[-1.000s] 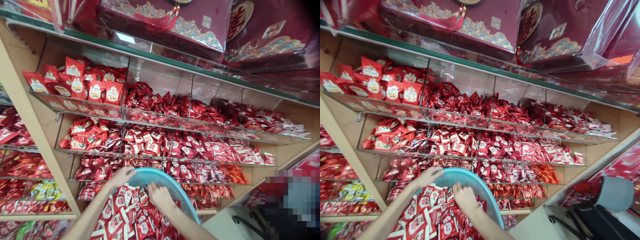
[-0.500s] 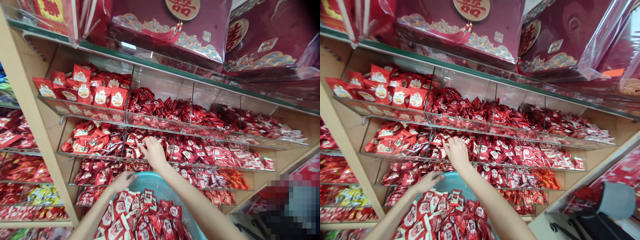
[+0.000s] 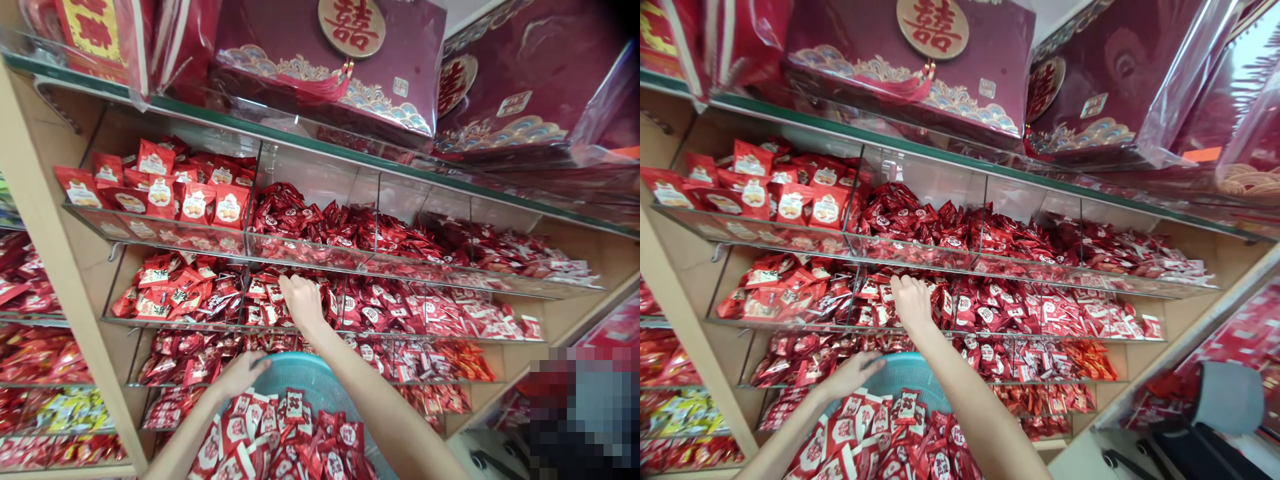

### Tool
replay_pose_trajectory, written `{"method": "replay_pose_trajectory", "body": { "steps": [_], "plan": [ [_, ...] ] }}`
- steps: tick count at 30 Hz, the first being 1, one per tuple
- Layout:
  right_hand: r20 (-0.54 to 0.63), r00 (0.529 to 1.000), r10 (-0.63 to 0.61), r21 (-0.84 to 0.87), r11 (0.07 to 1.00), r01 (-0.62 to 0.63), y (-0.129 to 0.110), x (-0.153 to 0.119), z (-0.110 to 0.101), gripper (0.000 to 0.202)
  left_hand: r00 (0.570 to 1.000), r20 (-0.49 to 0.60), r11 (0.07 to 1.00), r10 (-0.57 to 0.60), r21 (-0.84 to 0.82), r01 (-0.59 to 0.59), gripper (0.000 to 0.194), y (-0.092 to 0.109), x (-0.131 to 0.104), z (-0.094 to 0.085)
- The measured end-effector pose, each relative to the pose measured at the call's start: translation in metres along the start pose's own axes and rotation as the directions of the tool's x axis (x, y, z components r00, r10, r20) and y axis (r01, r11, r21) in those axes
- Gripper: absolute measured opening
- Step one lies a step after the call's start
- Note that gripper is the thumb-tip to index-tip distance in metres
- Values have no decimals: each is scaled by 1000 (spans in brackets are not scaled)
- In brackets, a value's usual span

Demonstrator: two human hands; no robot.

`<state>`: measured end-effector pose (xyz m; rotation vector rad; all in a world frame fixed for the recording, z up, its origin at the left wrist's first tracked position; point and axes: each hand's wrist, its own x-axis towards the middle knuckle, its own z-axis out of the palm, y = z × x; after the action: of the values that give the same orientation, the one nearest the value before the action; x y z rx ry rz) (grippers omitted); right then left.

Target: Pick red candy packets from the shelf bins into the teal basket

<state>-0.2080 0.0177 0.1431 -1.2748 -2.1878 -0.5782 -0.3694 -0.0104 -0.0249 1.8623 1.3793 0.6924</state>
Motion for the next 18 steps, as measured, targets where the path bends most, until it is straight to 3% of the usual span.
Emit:
{"method": "replay_pose_trajectory", "body": {
  "steps": [2, 4, 8, 10, 12, 18],
  "plan": [
    [-39, 995, 90, 177, 981, -82, 3, -4, 3, 28, 1000, -1, 1000, 1, 2, -1, 53, -1, 1, 0],
    [-81, 976, 204, 436, 887, -149, 3, -10, 5, 30, 1000, -4, 1000, 8, 2, -8, 53, -3, 1, 1],
    [-90, 919, 384, 843, 521, -135, 0, -35, -4, 29, 1000, -8, 1000, 3, 5, -2, 52, -4, 2, 1],
    [-57, 909, 414, 909, 398, -124, 0, -54, -15, 27, 1000, -11, 1000, -10, 3, 10, 53, -3, 1, 1],
    [-16, 909, 416, 931, 338, -139, 1, -76, -26, 24, 1000, -8, 1000, -5, 1, 5, 53, -1, 1, 0],
    [49, 908, 415, 942, 283, -180, 14, -131, -39, 24, 1000, 16, 1000, 12, -4, -12, 52, 5, 0, -2]
  ]
}}
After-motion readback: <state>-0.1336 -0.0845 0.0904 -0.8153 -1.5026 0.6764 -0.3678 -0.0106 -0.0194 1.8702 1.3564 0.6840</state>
